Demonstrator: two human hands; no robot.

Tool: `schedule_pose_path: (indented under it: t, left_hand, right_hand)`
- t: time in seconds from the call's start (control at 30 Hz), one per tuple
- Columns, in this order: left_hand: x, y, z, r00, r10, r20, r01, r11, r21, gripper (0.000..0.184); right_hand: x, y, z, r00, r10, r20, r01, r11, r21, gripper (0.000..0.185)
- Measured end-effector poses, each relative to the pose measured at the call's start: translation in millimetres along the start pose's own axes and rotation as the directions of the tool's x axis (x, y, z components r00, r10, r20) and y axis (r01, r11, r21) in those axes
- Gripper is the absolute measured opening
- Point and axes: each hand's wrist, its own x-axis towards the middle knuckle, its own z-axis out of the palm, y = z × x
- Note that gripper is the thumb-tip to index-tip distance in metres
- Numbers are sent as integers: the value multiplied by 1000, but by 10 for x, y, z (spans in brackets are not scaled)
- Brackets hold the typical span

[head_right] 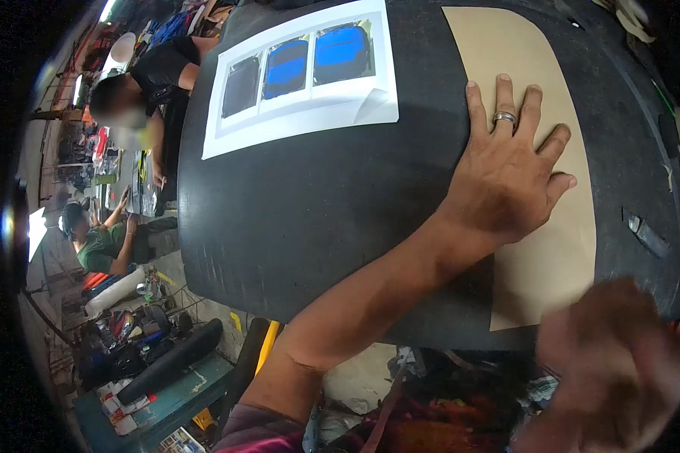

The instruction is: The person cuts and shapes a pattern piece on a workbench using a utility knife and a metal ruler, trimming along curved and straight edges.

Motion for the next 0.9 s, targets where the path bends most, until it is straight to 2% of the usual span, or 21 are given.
schedule_pose_path:
  t: [0.1,0.13,0.17,0.23,0.27,0.3,0.33,0.37,0.47,0.57,0.7,0.77,0.8,0.87,0.9]
  left_hand:
    - [7,-20,39,1000,4,24,-5,998,57,57]
    - [5,-26,63,1000,2,29,-4,997,79,57]
    - [6,-29,60,999,8,42,-12,995,104,57]
    - [-5,-18,48,999,12,47,-17,994,108,57]
    - [0,-21,35,999,19,48,-24,993,113,56]
    - [2,-24,20,999,17,49,-23,993,117,56]
    - [-6,-23,12,999,26,46,-31,993,112,55]
    - [-6,-19,4,998,35,42,-40,994,106,54]
    - [0,-33,21,998,56,33,-60,990,124,52]
    - [-9,-52,37,997,74,19,-76,987,140,51]
    - [-19,-52,32,995,94,12,-95,984,151,50]
    - [-13,-50,28,996,94,8,-94,982,161,49]
    - [-8,-39,25,995,98,7,-97,982,160,49]
    - [-3,-39,24,997,77,9,-77,986,150,48]
    - [5,-39,13,997,76,6,-76,986,151,48]
  right_hand:
    - [-59,294,184,992,121,-46,-129,935,-329,56]
    - [-57,404,202,988,153,-36,-154,896,-417,51]
    - [-77,513,236,982,174,-69,-187,888,-421,44]
    - [-148,632,221,981,188,-39,-177,809,-561,46]
    - [-194,628,254,964,260,-55,-240,763,-600,51]
    - [-238,649,281,970,243,-18,-199,747,-635,55]
    - [-285,665,298,973,229,21,-156,728,-668,59]
    - [-332,662,299,959,272,82,-139,700,-701,75]
    - [-442,749,387,946,299,124,-121,681,-722,97]
    - [-461,758,435,936,339,94,-176,683,-709,95]
    - [-485,787,421,929,352,118,-163,673,-722,94]
    - [-473,765,439,940,329,94,-170,687,-706,77]
    - [-482,743,401,941,327,91,-170,686,-707,77]
    - [-496,630,269,952,267,147,-138,808,-573,54]
    - [-437,460,277,969,230,90,-165,875,-456,34]
